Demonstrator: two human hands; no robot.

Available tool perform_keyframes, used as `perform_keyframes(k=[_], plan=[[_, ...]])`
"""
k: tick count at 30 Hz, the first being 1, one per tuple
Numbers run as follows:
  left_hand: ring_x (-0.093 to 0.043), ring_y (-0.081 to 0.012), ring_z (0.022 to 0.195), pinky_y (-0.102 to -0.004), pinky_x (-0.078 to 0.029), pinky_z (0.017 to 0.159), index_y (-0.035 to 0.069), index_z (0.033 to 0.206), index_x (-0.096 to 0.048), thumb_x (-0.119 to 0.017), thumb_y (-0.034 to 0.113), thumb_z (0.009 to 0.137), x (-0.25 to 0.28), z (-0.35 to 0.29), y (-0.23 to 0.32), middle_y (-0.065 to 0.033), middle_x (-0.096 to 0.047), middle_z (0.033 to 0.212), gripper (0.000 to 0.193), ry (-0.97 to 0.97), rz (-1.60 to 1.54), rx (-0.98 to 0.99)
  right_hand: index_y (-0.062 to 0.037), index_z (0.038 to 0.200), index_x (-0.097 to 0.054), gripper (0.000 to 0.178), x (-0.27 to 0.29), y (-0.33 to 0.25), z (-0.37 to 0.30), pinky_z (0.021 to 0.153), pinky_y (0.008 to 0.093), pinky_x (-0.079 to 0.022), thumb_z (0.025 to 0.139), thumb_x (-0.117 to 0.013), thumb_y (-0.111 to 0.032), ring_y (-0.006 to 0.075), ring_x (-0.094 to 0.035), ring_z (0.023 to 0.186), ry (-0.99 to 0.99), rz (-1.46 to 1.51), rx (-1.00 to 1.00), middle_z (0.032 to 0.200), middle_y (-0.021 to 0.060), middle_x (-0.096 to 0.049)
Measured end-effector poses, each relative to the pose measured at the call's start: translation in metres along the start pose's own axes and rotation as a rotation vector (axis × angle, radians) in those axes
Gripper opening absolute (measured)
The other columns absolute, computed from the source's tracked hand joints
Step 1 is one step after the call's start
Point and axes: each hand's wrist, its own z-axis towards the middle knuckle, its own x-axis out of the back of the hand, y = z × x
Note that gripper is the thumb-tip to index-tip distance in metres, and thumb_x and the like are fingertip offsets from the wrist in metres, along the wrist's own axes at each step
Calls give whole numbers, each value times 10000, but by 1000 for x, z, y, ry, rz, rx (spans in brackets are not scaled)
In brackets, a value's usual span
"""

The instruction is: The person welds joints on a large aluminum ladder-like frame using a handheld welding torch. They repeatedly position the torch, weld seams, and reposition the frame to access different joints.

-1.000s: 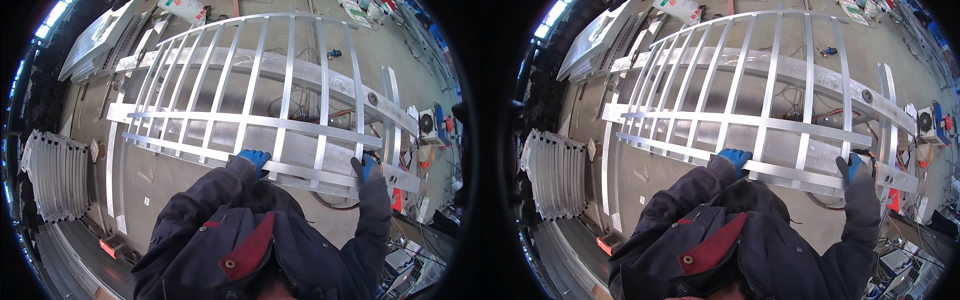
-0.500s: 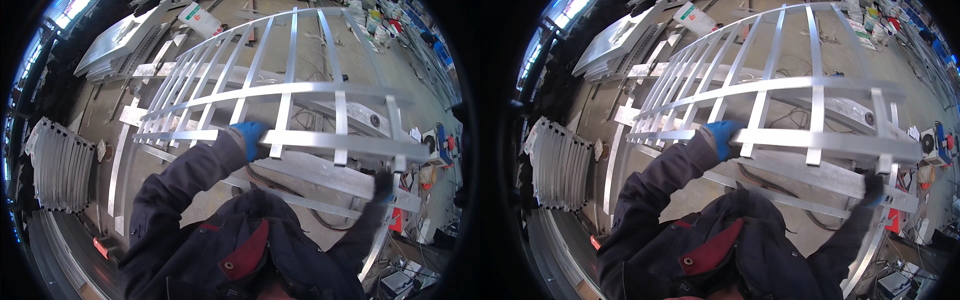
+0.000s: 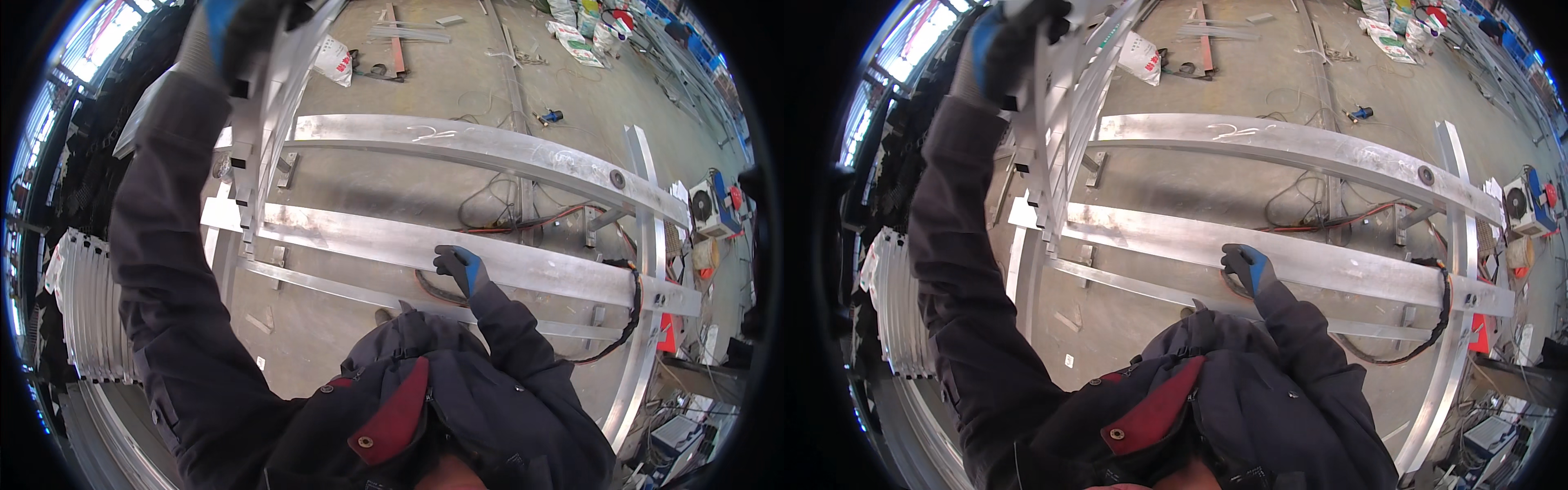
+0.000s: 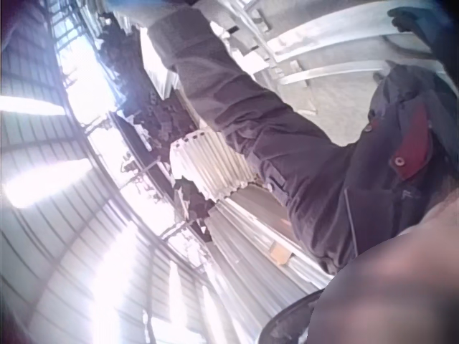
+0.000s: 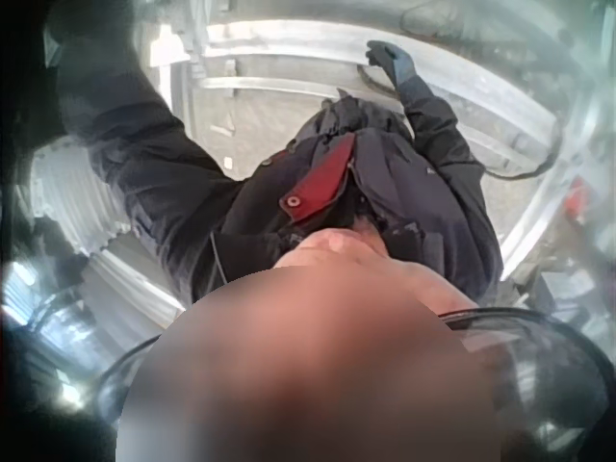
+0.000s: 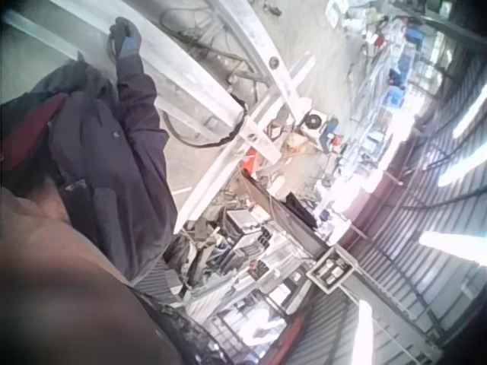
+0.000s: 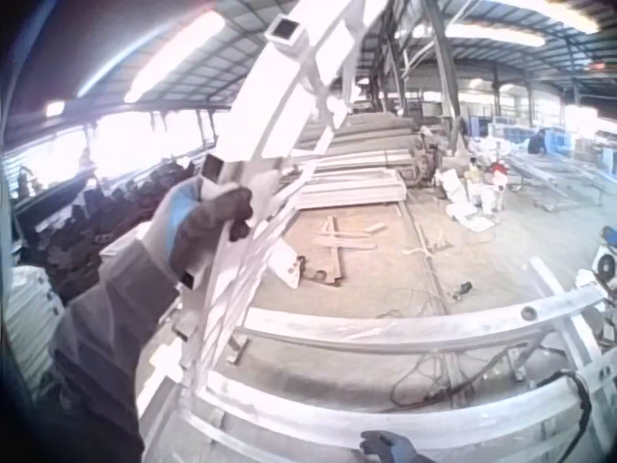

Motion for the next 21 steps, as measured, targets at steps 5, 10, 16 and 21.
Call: perform_keyframes(k=[5, 10, 16, 21], plan=[[-616, -154, 691, -304, -510, 649, 48, 974, -675, -717, 369, 1018, 90, 20, 8, -33, -636, 805, 328, 115, -54, -70, 32, 1334, -669, 394, -98, 33, 45, 849, 330, -601, 1068, -670, -259, 186, -713, 943, -42, 0, -37, 1074, 127, -742], [-605, -150, 696, -298, -510, 667, 67, 965, -662, -709, 428, 1024, 180, 27, -4, -22, -623, 798, 369, 121, -77, 67, 30, 1348, -663, 376, -173, 39, 76, 853, 325, -595, 1061, -667, -213, 182, -712, 928, -145, -102, -34, 1085, 126, -745], [-607, -149, 719, -299, -515, 683, 62, 1010, -649, -704, 413, 1028, 260, 20, -56, -28, -624, 829, 356, 232, -10, 134, 19, 1343, -669, 389, -185, 24, 89, 846, 320, -590, 1062, -665, -250, 178, -713, 933, -143, -151, -83, 1077, 117, -746], [-609, -148, 738, -300, -519, 697, 58, 1047, -638, -699, 401, 1032, 309, 7, -79, -33, -625, 855, 349, 318, 89, 197, 24, 1350, -665, 404, -201, 32, 122, 838, 334, -596, 1061, -671, -257, 193, -720, 931, -210, -168, -180, 1080, 136, -752]])
